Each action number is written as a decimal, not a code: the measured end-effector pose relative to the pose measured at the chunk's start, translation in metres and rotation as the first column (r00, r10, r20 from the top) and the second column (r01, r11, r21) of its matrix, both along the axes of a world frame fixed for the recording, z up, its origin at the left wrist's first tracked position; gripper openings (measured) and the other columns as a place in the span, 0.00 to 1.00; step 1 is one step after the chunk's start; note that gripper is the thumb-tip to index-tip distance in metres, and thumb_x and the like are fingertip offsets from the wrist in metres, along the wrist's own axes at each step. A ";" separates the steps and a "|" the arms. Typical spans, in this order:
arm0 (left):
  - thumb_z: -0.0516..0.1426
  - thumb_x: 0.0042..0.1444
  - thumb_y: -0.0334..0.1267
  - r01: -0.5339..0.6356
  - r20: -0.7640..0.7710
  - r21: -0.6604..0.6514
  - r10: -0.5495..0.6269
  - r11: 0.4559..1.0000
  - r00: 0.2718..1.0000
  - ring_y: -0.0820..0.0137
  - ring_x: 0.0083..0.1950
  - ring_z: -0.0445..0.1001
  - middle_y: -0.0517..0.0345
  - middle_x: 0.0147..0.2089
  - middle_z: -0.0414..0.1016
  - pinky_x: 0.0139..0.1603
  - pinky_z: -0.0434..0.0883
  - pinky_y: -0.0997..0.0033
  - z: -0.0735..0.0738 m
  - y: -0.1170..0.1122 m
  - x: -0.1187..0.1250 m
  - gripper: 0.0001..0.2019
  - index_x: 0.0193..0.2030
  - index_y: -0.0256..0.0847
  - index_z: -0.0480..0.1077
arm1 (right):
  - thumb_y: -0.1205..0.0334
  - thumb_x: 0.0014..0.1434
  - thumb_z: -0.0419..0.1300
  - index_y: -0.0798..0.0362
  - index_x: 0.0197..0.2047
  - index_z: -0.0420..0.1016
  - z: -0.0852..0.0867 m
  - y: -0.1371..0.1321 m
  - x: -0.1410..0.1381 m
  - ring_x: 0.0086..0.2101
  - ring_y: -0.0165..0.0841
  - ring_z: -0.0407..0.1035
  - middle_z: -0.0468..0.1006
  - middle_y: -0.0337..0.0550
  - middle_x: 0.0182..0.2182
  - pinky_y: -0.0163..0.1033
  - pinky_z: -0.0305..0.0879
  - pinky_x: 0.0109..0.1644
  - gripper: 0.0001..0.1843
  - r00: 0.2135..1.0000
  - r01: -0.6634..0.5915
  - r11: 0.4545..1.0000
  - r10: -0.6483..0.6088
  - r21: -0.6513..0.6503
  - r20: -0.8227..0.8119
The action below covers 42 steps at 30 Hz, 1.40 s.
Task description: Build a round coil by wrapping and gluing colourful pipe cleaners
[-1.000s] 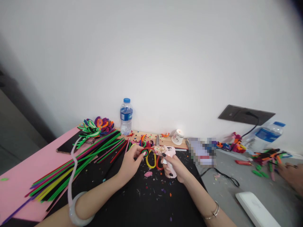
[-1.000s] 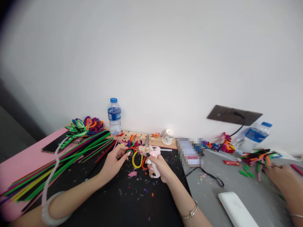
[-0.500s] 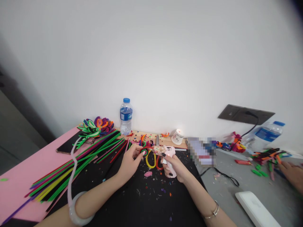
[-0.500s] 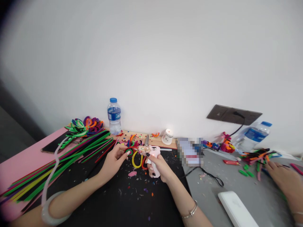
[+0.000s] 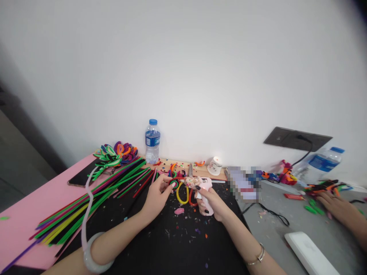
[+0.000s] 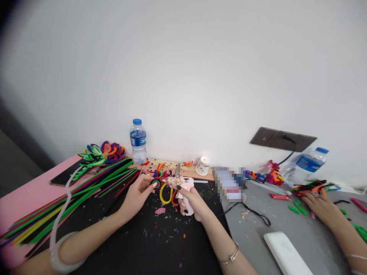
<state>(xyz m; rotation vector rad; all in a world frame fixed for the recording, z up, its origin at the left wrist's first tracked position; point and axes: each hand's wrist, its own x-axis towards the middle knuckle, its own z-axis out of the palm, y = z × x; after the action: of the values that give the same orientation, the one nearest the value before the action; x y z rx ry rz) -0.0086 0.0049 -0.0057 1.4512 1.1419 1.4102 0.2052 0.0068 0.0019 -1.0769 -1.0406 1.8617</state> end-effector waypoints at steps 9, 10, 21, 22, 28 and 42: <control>0.58 0.54 0.36 -0.003 0.050 -0.019 0.004 1.000 0.999 0.73 0.28 0.72 0.65 0.28 0.70 0.32 0.69 0.73 -0.003 0.002 -0.001 0.04 0.36 0.41 0.66 | 0.44 0.48 0.64 0.49 0.29 0.60 0.002 0.000 -0.002 0.10 0.21 0.48 0.61 0.24 0.10 0.30 0.52 0.14 0.21 1.000 0.002 1.000 -0.002 -0.002 0.011; 0.58 0.54 0.37 -0.002 0.053 -0.020 0.003 1.000 0.999 0.73 0.28 0.72 0.65 0.28 0.70 0.32 0.69 0.73 -0.004 0.003 -0.001 0.04 0.36 0.42 0.66 | 0.44 0.48 0.64 0.49 0.29 0.61 0.002 0.000 -0.002 0.10 0.21 0.48 0.61 0.24 0.10 0.30 0.52 0.14 0.21 1.000 0.000 1.000 0.000 -0.002 0.012; 0.58 0.54 0.37 0.005 0.077 -0.036 -0.002 0.999 0.997 0.72 0.29 0.72 0.65 0.28 0.69 0.33 0.69 0.72 -0.008 0.005 -0.002 0.05 0.36 0.42 0.65 | 0.45 0.51 0.63 0.49 0.29 0.60 0.003 -0.002 -0.001 0.11 0.21 0.48 0.61 0.24 0.11 0.30 0.51 0.15 0.19 1.000 0.002 1.000 -0.002 0.003 0.023; 0.58 0.54 0.38 0.004 0.079 -0.038 -0.001 0.999 0.997 0.72 0.29 0.72 0.65 0.28 0.69 0.33 0.69 0.72 -0.008 0.005 -0.002 0.05 0.36 0.42 0.65 | 0.45 0.51 0.62 0.49 0.29 0.60 0.003 -0.002 -0.001 0.11 0.21 0.48 0.61 0.24 0.11 0.30 0.51 0.15 0.19 1.000 0.003 1.000 -0.003 0.005 0.025; 0.58 0.54 0.37 -0.002 0.090 -0.048 0.006 0.999 0.996 0.71 0.29 0.72 0.65 0.28 0.69 0.33 0.68 0.72 -0.008 0.004 -0.001 0.05 0.36 0.42 0.65 | 0.44 0.50 0.63 0.49 0.30 0.60 0.002 -0.001 -0.001 0.11 0.21 0.48 0.61 0.25 0.11 0.30 0.51 0.14 0.20 0.998 -0.005 1.000 0.005 0.006 0.064; 0.59 0.52 0.39 0.005 0.146 -0.056 0.003 0.998 0.989 0.72 0.28 0.71 0.65 0.29 0.70 0.33 0.69 0.71 -0.004 0.005 -0.001 0.07 0.35 0.42 0.65 | 0.45 0.56 0.54 0.50 0.29 0.62 0.003 0.003 0.000 0.12 0.25 0.53 0.58 0.28 0.14 0.35 0.58 0.17 0.17 0.905 0.016 0.957 -0.136 0.289 0.402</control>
<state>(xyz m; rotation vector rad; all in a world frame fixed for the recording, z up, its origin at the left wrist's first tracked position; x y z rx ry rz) -0.0094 0.0096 -0.0100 1.2874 1.0794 1.4473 0.2053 0.0095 0.0045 -1.3536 -1.4347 1.3919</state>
